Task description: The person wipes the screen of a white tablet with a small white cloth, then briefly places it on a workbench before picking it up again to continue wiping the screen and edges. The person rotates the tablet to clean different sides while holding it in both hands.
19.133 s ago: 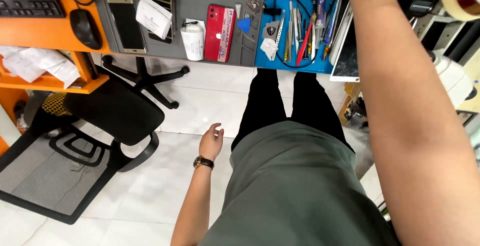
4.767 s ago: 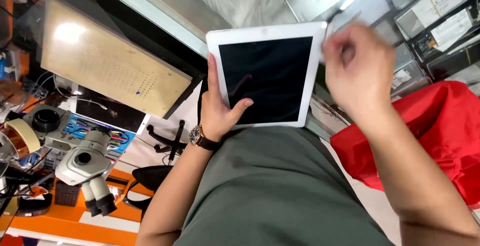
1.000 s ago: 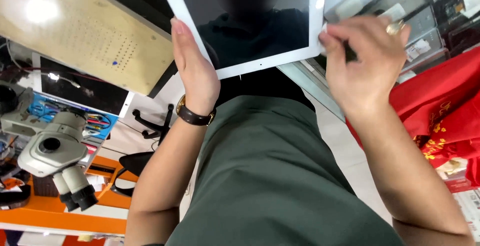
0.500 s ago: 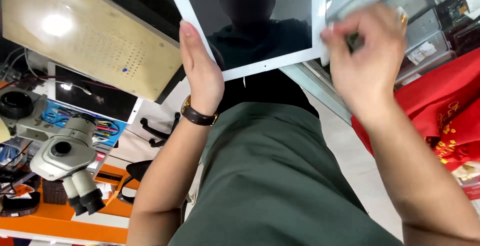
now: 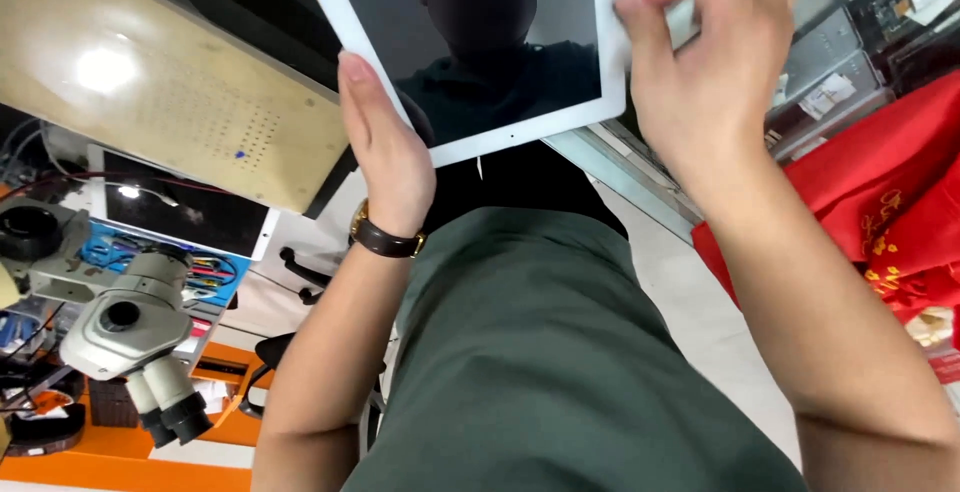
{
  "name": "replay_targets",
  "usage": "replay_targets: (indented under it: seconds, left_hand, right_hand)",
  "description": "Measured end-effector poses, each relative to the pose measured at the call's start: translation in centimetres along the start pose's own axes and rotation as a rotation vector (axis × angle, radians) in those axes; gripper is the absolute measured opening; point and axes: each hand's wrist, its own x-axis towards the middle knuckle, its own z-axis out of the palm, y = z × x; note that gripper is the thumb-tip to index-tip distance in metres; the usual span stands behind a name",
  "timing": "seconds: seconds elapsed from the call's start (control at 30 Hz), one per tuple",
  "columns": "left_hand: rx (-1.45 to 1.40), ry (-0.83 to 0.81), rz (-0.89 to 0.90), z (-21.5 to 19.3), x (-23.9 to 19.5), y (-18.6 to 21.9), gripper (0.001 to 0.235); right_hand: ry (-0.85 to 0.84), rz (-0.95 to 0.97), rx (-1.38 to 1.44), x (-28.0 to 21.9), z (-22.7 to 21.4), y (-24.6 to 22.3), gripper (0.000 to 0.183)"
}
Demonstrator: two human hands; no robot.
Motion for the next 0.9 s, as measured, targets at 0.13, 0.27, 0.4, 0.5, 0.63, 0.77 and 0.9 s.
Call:
replay_targets:
  seconds: [0.13,0.27,0.4,0.5,0.63,0.77,0.9]
  left_hand:
    - [-0.021,0.004,0.033,0.3,-0.1,1.6,0.082]
    - [-0.023,0.006,0.063,-0.1,0.8,-0.4,0.080]
    - [-0.017,0.071,-0.052,0.2,0.2,0.5,0.088]
    - [-0.013,0.085,-0.098,0.2,0.3,0.0,0.088]
    - [0.018,0.081,-0.113,0.1,0.3,-1.0,0.088]
    - [-0.011,0.109,-0.122,0.6,-0.1,1.0,0.093]
    - [-0.021,0.061,0.018,-0.4,0.5,-2.0,0.076]
  right_hand:
    - [-0.067,0.039,0.054,-3.8,-0.6,-0.8,0.020]
    - [-0.021,-0.058,0.006,0.0,0.2,0.5,0.024]
    - [0.012,-0.056,0.087,-1.2,-0.1,-0.6,0.029]
    - [-0.035,0.059,0.095,-4.8,-0.1,-0.4,0.023]
    - [0.020,0.056,0.054,-1.7,0.5,-0.5,0.021]
    - [-0.056,0.078,0.015,-4.3,-0.4,-1.1,0.026]
    - [0.043,0.057,0.110,-4.4,1.0,0.3,0.023]
